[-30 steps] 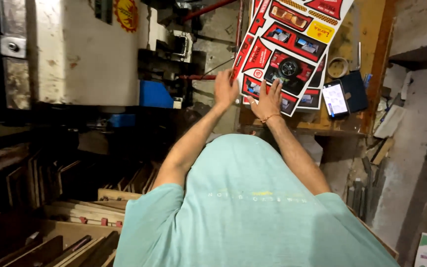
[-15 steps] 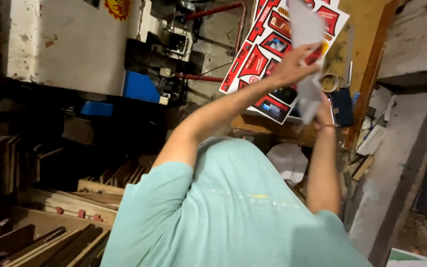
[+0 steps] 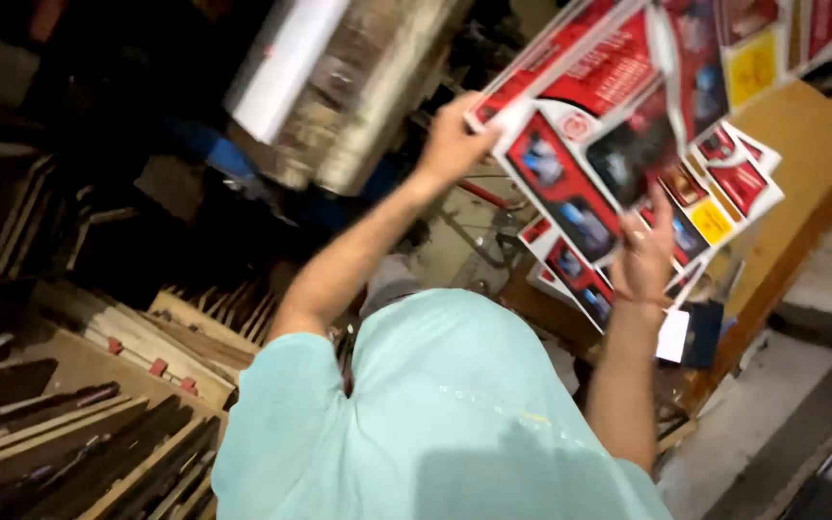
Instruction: Handling, inspecting, and organizing printed template sheets in a manufacturing or workshop setting.
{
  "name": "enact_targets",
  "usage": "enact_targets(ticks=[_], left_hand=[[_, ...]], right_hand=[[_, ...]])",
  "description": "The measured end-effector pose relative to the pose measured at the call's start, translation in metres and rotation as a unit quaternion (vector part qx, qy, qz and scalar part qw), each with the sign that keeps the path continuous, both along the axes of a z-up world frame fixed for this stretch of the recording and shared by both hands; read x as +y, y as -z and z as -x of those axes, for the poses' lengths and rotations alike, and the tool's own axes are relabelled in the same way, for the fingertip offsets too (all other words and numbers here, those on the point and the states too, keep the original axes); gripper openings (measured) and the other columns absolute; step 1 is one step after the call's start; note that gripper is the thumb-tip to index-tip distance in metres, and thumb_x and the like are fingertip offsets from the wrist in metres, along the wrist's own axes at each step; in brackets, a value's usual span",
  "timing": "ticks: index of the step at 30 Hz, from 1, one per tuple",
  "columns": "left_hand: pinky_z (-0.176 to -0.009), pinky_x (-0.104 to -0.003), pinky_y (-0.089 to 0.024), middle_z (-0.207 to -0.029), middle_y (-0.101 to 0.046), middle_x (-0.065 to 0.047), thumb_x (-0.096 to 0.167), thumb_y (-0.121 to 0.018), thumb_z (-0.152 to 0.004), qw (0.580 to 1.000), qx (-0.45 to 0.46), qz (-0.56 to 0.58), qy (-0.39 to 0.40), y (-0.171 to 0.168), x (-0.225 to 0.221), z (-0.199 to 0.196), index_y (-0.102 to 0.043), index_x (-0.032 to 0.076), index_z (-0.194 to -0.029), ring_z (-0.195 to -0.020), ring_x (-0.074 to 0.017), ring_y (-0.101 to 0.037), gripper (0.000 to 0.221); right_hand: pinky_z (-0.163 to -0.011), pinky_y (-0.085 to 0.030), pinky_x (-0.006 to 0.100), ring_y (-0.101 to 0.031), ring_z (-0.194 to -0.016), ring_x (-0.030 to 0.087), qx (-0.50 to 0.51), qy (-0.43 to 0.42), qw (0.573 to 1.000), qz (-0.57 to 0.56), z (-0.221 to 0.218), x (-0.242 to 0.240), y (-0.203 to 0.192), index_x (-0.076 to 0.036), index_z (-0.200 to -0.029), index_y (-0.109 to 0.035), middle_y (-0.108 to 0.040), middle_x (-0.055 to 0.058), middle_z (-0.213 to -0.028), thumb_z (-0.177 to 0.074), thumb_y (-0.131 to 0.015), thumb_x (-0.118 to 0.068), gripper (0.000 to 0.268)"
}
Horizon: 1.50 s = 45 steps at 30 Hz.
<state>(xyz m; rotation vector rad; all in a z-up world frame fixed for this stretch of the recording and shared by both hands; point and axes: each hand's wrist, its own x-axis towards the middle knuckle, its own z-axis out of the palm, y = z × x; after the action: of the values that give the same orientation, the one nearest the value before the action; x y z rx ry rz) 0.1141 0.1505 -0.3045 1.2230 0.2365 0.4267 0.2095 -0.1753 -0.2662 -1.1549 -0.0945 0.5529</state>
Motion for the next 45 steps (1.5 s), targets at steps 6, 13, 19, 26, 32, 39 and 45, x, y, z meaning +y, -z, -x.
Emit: enact_targets(ticks=[6,13,19,26,32,39,45], left_hand=[[-0.05,-0.029,-0.06,-0.084,-0.073,-0.006,0.003,-0.077,-0.088,0.972,0.175,-0.018,-0.159,0.144,0.167,0.061,-0.065,0.002,-0.111,-0.063,-0.0142,-0.071,0.026],[-0.066,-0.037,-0.057,-0.081,-0.076,-0.009,0.02,-0.085,-0.07,0.864,0.45,-0.065,-0.215,0.243,0.235,0.02,-0.069,0.01,-0.101,-0.069,-0.0221,-0.073,0.036],[-0.069,-0.038,-0.058,-0.078,-0.077,-0.01,0.022,-0.086,-0.067,0.855,0.456,-0.1,-0.224,0.258,0.238,0.034,-0.072,0.01,-0.094,-0.069,-0.0229,-0.074,0.032],[-0.043,-0.03,-0.045,-0.066,-0.06,-0.004,0.0,-0.072,-0.078,0.892,0.329,0.079,-0.3,0.367,0.287,0.09,-0.067,0.001,-0.104,-0.051,-0.0134,-0.053,0.027],[-0.072,-0.025,-0.057,-0.097,-0.076,-0.011,-0.002,-0.076,-0.095,0.984,0.138,0.066,-0.089,0.042,0.172,0.125,-0.059,0.001,-0.131,-0.084,-0.0174,-0.075,0.04],[-0.055,-0.025,-0.052,-0.085,-0.076,-0.008,0.006,-0.085,-0.082,0.954,0.193,0.152,0.17,0.107,-0.053,0.056,-0.063,-0.001,-0.121,-0.064,-0.0125,-0.067,0.046],[-0.055,-0.023,-0.047,-0.084,-0.075,-0.006,0.01,-0.09,-0.081,0.95,0.275,-0.016,0.146,0.228,-0.158,0.021,-0.073,-0.003,-0.11,-0.064,-0.0079,-0.06,0.036]], right_hand=[[-0.087,-0.058,0.03,-0.066,-0.098,0.017,-0.07,-0.001,0.986,0.154,-0.012,0.212,0.128,-0.002,-0.142,-0.047,-0.062,0.012,-0.12,-0.089,-0.065,0.008,0.057],[-0.079,-0.056,0.03,-0.07,-0.09,0.016,-0.251,0.07,0.839,0.478,-0.06,0.27,0.302,-0.004,-0.123,-0.061,-0.074,0.014,-0.105,-0.086,-0.072,-0.002,0.039],[-0.066,-0.056,0.03,-0.069,-0.074,0.017,-0.129,-0.072,0.848,0.51,-0.059,0.276,0.236,-0.004,-0.127,-0.06,-0.074,0.014,-0.089,-0.094,-0.059,-0.007,0.033],[-0.076,-0.056,0.028,-0.068,-0.083,0.012,-0.255,-0.143,0.868,0.4,-0.011,0.245,0.115,0.0,-0.122,-0.068,-0.074,0.009,-0.093,-0.1,-0.067,-0.01,0.024],[-0.07,-0.052,0.03,-0.066,-0.075,0.016,-0.236,-0.028,0.833,0.5,0.082,0.125,0.071,-0.001,-0.088,-0.075,-0.075,0.008,-0.082,-0.087,-0.085,-0.014,0.016],[-0.108,-0.045,0.047,-0.051,-0.134,0.045,-0.294,0.082,0.72,0.624,0.122,-0.053,0.091,0.002,-0.135,-0.064,-0.05,0.03,-0.149,-0.092,-0.082,-0.029,0.056],[-0.118,-0.016,0.064,-0.023,-0.151,0.049,-0.253,0.012,0.657,0.71,0.119,-0.124,0.108,0.003,-0.158,-0.033,-0.019,0.034,-0.163,-0.094,-0.07,-0.051,0.091]])
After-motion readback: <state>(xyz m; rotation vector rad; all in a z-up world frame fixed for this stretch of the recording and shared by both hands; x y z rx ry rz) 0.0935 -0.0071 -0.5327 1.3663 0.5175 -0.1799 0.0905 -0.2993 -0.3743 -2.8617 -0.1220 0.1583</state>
